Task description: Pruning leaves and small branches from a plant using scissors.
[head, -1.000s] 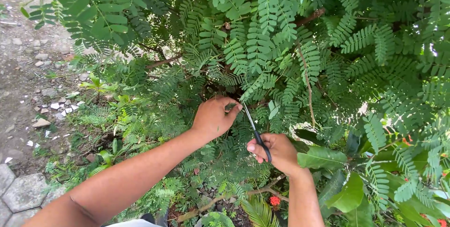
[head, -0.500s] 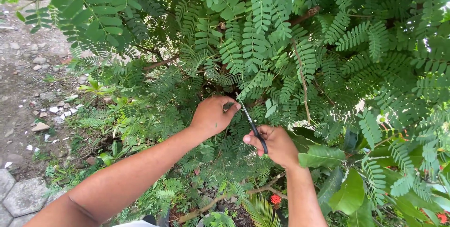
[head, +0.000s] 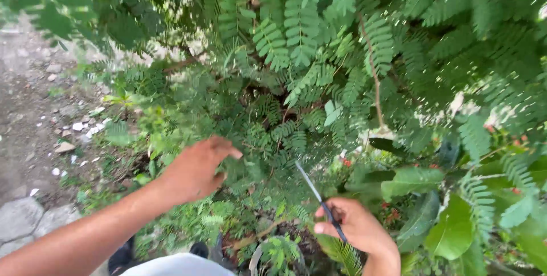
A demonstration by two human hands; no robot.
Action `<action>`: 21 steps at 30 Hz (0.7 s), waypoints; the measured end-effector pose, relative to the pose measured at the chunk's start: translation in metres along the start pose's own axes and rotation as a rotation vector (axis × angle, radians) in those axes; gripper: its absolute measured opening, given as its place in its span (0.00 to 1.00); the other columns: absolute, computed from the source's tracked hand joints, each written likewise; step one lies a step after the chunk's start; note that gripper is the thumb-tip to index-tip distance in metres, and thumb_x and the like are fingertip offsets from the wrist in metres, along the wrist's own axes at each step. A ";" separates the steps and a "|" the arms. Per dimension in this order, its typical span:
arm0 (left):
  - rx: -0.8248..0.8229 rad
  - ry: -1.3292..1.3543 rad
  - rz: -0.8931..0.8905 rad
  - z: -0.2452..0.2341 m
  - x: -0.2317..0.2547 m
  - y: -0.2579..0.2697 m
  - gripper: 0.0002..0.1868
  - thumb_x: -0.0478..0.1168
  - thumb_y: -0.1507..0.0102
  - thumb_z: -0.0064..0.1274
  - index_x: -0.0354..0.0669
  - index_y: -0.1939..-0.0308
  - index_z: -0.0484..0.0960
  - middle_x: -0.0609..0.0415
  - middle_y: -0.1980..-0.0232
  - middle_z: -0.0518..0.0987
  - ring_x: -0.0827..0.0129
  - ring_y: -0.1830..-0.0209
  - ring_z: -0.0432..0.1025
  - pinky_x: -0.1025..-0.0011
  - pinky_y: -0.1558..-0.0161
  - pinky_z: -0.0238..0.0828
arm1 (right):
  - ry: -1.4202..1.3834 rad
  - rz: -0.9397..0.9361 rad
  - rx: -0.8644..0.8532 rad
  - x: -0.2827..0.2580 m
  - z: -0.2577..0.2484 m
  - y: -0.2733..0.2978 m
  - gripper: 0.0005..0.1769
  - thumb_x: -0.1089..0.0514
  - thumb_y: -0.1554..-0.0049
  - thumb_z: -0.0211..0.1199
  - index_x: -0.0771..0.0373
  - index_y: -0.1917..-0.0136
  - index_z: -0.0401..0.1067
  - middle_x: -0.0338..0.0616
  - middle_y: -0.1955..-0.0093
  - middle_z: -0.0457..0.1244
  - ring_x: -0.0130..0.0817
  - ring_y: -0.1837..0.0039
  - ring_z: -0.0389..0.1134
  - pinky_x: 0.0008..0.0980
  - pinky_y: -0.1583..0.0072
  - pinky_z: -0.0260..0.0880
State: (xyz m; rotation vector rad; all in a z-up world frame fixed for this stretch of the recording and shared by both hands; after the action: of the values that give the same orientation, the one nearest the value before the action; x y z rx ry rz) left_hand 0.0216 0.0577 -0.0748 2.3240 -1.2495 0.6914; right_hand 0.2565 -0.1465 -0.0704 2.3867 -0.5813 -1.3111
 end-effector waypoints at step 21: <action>0.068 0.553 -0.022 -0.017 0.016 -0.002 0.16 0.52 0.36 0.52 0.53 0.53 0.90 0.62 0.72 0.84 0.77 0.78 0.68 0.76 0.72 0.63 | -0.275 -0.036 0.281 0.056 0.009 0.035 0.18 0.61 0.57 0.78 0.71 0.53 0.82 0.47 0.66 0.72 0.34 0.63 0.72 0.30 0.56 0.71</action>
State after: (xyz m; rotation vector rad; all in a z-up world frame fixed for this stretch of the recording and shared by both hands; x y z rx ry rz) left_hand 0.0270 0.0578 -0.0521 1.9848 -0.9520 1.2746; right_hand 0.2696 -0.2061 -0.0977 2.4581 -0.8531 -1.6876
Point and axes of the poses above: each hand's wrist, its own y-axis away from the middle knuckle, its own z-axis out of the palm, x = y × z, the point moved 10 cm from there along -y, towards the middle knuckle
